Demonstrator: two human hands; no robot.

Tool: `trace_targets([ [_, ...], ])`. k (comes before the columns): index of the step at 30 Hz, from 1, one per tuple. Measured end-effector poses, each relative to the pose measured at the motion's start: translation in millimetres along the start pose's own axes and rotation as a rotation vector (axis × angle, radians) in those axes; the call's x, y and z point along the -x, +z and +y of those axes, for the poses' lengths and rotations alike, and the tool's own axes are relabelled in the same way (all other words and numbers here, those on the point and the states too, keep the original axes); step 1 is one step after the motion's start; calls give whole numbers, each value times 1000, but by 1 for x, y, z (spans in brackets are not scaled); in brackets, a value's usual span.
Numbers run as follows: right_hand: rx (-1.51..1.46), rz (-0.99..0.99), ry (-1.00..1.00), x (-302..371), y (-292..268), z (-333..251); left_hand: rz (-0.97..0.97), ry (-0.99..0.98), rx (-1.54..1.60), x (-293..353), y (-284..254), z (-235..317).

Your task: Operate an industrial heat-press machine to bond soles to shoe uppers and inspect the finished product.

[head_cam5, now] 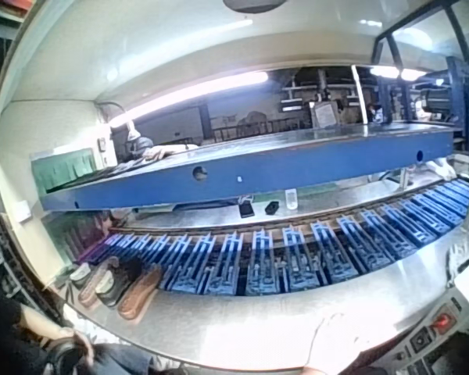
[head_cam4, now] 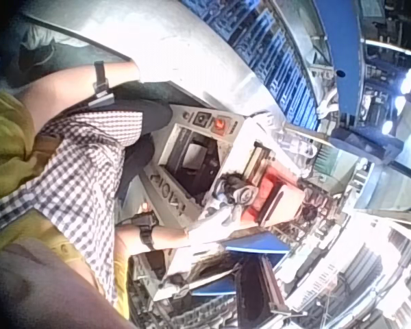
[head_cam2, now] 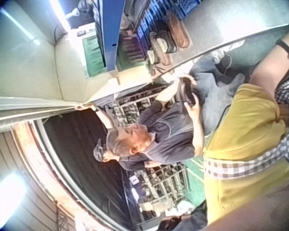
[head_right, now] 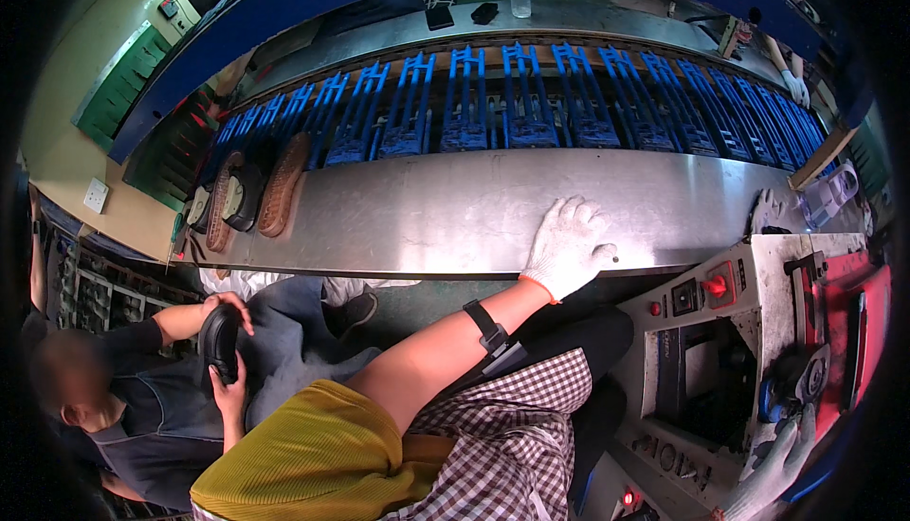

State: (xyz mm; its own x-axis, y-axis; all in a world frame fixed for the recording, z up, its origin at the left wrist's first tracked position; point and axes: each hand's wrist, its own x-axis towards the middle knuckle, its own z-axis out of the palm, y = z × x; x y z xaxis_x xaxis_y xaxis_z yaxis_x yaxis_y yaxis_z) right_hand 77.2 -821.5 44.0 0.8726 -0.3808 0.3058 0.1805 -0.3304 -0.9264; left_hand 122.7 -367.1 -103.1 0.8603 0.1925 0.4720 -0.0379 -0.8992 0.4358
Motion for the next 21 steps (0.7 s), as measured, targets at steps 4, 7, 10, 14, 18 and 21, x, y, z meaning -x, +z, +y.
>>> trace_targets([
  [4, 61, -4, 13, -4, -5, 4, -16, -3, 0, -1, 1, -1],
  [7, 143, -17, -7, -6, -11, 5, -8, 4, -6, 0, 3, -2],
  [10, 181, -29, -44, -5, -10, 5, -1, 6, -19, -1, 1, -2],
  [14, 141, -56, -30, -5, -12, 3, -60, -17, 2, -1, -9, 2],
  [18, 45, -64, 29, -2, -1, -7, -43, -26, -10, 2, -12, 2],
  [21, 52, -56, 107, 1, 7, -21, -76, -42, -27, 2, -14, 0],
])
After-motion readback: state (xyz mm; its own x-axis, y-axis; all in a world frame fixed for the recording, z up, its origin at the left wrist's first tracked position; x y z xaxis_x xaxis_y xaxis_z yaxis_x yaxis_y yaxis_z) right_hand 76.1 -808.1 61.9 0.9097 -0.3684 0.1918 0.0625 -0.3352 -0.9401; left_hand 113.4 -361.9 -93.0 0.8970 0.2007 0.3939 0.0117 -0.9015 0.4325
